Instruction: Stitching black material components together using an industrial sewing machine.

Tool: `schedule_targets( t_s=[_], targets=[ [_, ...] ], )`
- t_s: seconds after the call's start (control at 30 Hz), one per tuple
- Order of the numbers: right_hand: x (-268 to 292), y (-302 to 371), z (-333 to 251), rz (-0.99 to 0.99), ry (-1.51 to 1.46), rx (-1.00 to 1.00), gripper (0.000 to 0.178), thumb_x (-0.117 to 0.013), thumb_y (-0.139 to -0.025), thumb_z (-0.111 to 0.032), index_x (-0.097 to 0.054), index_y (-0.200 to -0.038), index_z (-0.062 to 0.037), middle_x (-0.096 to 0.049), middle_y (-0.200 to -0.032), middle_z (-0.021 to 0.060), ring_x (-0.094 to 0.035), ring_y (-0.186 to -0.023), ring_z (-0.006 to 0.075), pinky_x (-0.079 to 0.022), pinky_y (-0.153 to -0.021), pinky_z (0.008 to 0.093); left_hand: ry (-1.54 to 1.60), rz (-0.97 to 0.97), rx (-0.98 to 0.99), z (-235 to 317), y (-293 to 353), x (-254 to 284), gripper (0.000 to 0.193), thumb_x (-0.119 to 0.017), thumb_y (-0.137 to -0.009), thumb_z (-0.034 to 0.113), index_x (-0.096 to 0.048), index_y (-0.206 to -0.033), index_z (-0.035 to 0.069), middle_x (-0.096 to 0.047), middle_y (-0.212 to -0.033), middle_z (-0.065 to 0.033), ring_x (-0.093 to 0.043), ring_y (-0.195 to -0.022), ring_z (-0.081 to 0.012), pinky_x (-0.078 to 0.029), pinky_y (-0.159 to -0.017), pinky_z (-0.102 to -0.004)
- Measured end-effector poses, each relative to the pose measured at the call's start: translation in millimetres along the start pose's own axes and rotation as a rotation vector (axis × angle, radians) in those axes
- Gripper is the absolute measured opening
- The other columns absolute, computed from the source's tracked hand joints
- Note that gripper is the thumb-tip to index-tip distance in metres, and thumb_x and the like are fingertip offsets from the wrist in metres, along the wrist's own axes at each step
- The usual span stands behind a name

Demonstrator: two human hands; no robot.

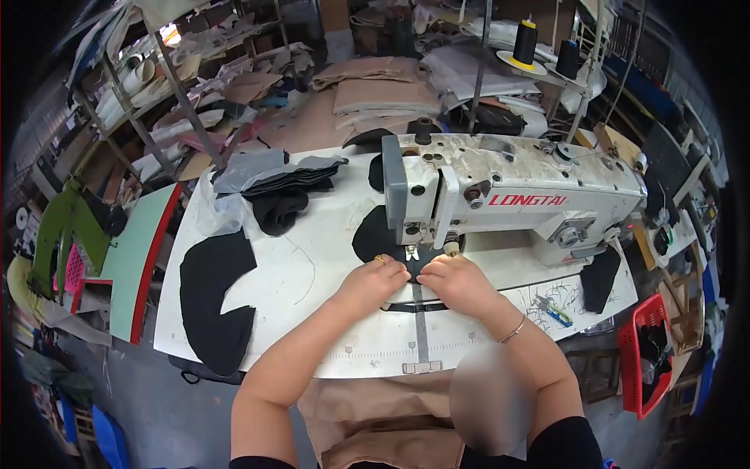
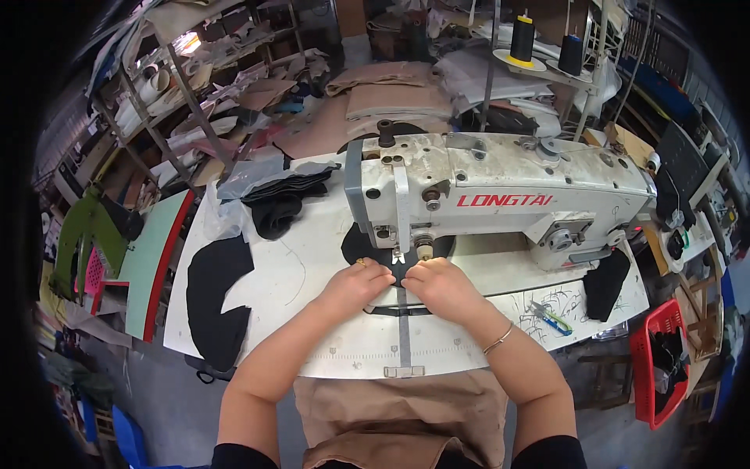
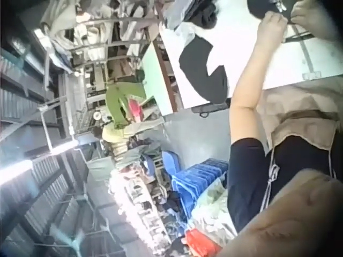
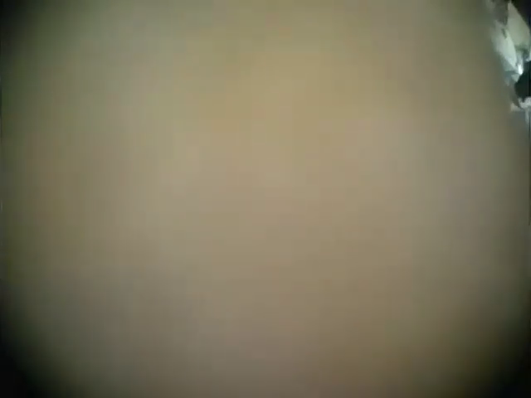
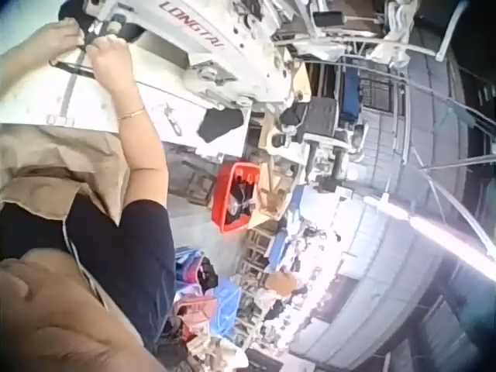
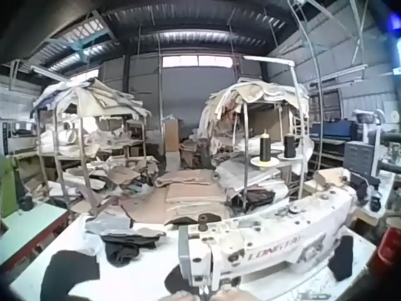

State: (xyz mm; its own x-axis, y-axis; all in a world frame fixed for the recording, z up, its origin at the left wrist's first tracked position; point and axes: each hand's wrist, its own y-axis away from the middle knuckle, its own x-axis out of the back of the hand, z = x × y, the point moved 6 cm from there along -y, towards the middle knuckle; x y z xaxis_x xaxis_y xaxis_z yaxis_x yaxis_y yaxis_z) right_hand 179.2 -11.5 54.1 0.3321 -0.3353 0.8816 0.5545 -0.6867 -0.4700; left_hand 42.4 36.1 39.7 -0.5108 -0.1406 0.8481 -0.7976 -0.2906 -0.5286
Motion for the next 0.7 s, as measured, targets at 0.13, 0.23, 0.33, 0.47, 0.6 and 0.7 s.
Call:
schedule_targets(
  t_s=[0.13,0.23,0.33,0.47,0.6,0.7],
  targets=[
    [-2.6,-3.7,2.0,-0.025,0.028,-0.012,0.022,-0.059,-0.073,-0.01,-0.067,-0.093,-0.0096,-0.062,-0.091,0.0004,-0.059,-0.087,0.019,-0.047,-0.077,0.0324,0.009,-0.039,-0.002,-6.9,-2.1,1.6,0.023,-0.06,-0.076,0.01,-0.064,-0.099,0.012,-0.062,-0.098,0.0018,-0.06,-0.092,-0.0173,-0.054,-0.072,-0.0278],
    [0.7,-1.2,-1.7,-0.004,0.067,0.012,0.023,-0.059,-0.072,-0.01,-0.066,-0.094,-0.0087,-0.061,-0.093,0.0012,-0.058,-0.086,0.019,-0.047,-0.075,0.0329,-0.022,-0.048,-0.032,-7.0,-0.5,4.0,0.026,-0.06,-0.075,0.01,-0.064,-0.1,0.013,-0.062,-0.1,0.0022,-0.06,-0.093,-0.0172,-0.054,-0.072,-0.0275],
    [6.3,3.6,-4.0,0.081,0.062,0.032,0.02,-0.06,-0.071,-0.009,-0.064,-0.091,-0.0077,-0.059,-0.094,0.0019,-0.057,-0.084,0.0191,-0.048,-0.074,0.0333,-0.034,-0.033,-0.039,-7.0,0.7,1.4,0.029,-0.059,-0.074,0.009,-0.065,-0.102,0.014,-0.063,-0.102,0.0026,-0.06,-0.094,-0.0167,-0.054,-0.072,-0.0267],
    [0.7,0.2,-5.3,0.034,0.106,0.026,0.014,-0.06,-0.07,-0.009,-0.061,-0.084,-0.0075,-0.058,-0.091,0.0023,-0.057,-0.083,0.0193,-0.048,-0.073,0.0333,-0.047,-0.005,-0.053,-12.0,2.8,-1.4,0.029,-0.059,-0.074,0.009,-0.065,-0.101,0.014,-0.063,-0.102,0.0033,-0.061,-0.095,-0.016,-0.054,-0.073,-0.0252],
    [2.4,-1.6,-1.9,0.05,0.135,0.017,0.013,-0.059,-0.07,-0.008,-0.06,-0.083,-0.008,-0.057,-0.088,0.0027,-0.057,-0.079,0.0195,-0.047,-0.069,0.033,-0.048,-0.024,-0.081,-18.0,-1.4,1.1,0.028,-0.059,-0.074,0.01,-0.066,-0.101,0.015,-0.063,-0.103,0.0037,-0.061,-0.096,-0.0158,-0.054,-0.073,-0.025],
    [0.2,-6.3,0.2,0.036,0.177,0.014,0.012,-0.059,-0.072,-0.009,-0.061,-0.084,-0.0084,-0.057,-0.088,0.003,-0.057,-0.073,0.0198,-0.046,-0.066,0.0329,-0.055,0.0,-0.136,-25.6,-5.1,-0.3,0.023,-0.06,-0.073,0.009,-0.066,-0.096,0.011,-0.063,-0.099,0.0022,-0.06,-0.094,-0.0166,-0.054,-0.075,-0.0254]
  ],
)
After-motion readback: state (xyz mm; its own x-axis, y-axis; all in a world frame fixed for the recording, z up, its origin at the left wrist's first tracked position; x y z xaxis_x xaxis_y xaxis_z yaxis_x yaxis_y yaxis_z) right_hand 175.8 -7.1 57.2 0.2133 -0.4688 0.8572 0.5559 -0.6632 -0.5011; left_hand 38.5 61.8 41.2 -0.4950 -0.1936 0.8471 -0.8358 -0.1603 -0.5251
